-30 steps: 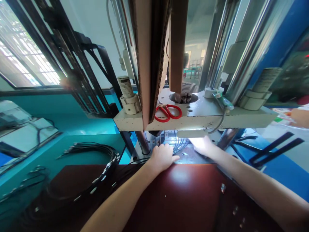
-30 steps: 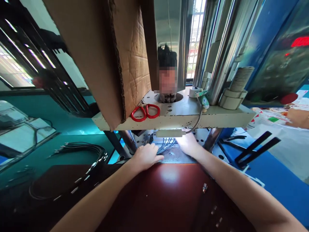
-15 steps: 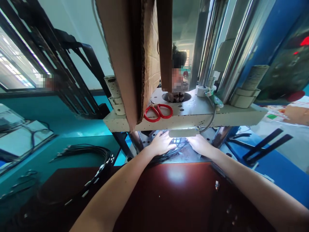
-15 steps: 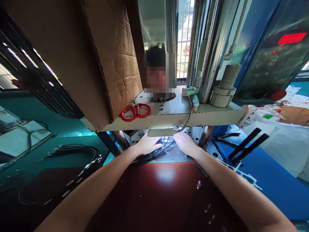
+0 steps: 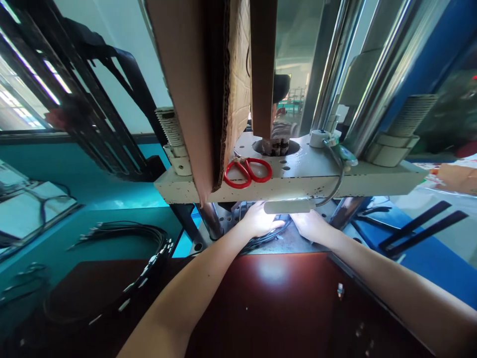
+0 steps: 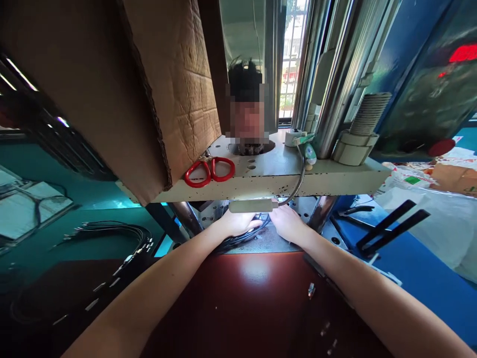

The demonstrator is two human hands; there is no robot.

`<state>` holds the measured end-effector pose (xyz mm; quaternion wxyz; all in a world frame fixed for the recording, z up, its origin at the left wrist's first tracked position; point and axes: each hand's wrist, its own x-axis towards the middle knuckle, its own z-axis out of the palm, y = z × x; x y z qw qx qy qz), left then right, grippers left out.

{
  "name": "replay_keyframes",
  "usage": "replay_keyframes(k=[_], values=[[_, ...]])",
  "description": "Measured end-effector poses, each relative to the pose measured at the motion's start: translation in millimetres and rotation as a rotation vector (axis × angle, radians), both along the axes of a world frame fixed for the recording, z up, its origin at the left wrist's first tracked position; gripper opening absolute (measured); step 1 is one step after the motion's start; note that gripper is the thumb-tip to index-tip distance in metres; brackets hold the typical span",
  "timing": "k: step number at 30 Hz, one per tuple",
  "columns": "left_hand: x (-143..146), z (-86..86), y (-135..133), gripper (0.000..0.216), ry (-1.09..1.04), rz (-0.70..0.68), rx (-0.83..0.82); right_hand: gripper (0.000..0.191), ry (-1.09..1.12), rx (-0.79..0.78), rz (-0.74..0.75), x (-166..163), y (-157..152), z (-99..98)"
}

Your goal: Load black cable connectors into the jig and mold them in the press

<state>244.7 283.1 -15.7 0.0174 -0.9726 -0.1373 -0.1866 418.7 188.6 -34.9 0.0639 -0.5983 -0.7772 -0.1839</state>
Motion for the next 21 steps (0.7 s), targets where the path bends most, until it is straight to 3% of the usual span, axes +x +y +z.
replay_keyframes(k=[8,21], values=[[5.3,-6.2,5.2,0.049,-0.013,0.005,0.010,0.038,-0.007,-0.099,-0.107,-6.3,10.1,8.2],[-2.3,-8.8,6.3,0.033,-0.113,0.001,-0.026,0.035,0.007,-0.114,-0.173,-10.9,11.1,19.6]])
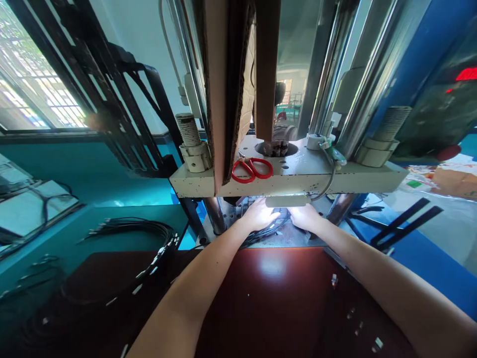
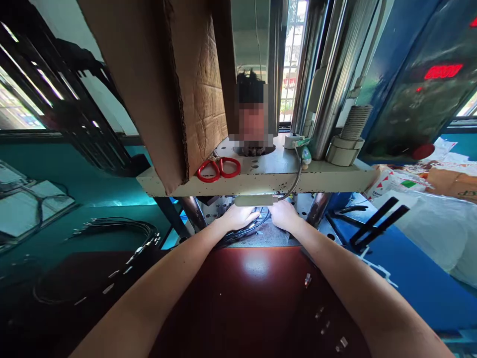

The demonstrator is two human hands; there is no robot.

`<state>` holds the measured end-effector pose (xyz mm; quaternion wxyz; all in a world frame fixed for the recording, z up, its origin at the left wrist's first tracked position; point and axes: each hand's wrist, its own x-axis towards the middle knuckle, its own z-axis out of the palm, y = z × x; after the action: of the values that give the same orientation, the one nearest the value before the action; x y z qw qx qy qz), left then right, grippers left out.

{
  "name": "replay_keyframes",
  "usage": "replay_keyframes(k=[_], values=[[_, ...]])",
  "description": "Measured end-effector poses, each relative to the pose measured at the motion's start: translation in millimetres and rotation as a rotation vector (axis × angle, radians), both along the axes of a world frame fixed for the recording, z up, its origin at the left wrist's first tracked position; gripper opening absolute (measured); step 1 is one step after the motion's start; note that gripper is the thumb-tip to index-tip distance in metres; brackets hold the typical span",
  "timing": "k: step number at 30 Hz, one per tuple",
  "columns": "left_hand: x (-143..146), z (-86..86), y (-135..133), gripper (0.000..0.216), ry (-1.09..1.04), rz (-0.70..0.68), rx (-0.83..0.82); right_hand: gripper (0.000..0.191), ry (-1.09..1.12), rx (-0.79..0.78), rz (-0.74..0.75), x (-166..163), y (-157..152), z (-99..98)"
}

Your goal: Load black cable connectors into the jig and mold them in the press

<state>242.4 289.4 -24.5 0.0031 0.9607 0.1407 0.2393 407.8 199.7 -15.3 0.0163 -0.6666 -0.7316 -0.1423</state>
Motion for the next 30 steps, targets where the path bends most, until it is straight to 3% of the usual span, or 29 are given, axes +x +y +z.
replay_keyframes(k=[9,14,20,25,30], values=[[7.8,-6.3,-7.2,0.034,-0.033,0.160,-0.112,0.041,0.059,-0.021,-0.038,-4.4,10.2,3.3],[12.4,-0.4,-3.9,0.034,-0.007,0.152,-0.151,0.040,0.090,-0.048,-0.060,1.4,12.7,11.7],[-19.3,7.7,15.6,0.038,0.035,0.246,-0.270,0.036,0.124,-0.059,-0.046,5.4,16.6,20.1],[-40.4,2.9,14.5,0.044,0.059,0.066,-0.165,0.031,0.145,-0.037,0.068,-25.4,14.2,18.6],[-33.9,1.1,8.3,0.045,0.109,0.056,-0.073,0.035,0.173,-0.009,0.104,-38.7,15.2,25.5]])
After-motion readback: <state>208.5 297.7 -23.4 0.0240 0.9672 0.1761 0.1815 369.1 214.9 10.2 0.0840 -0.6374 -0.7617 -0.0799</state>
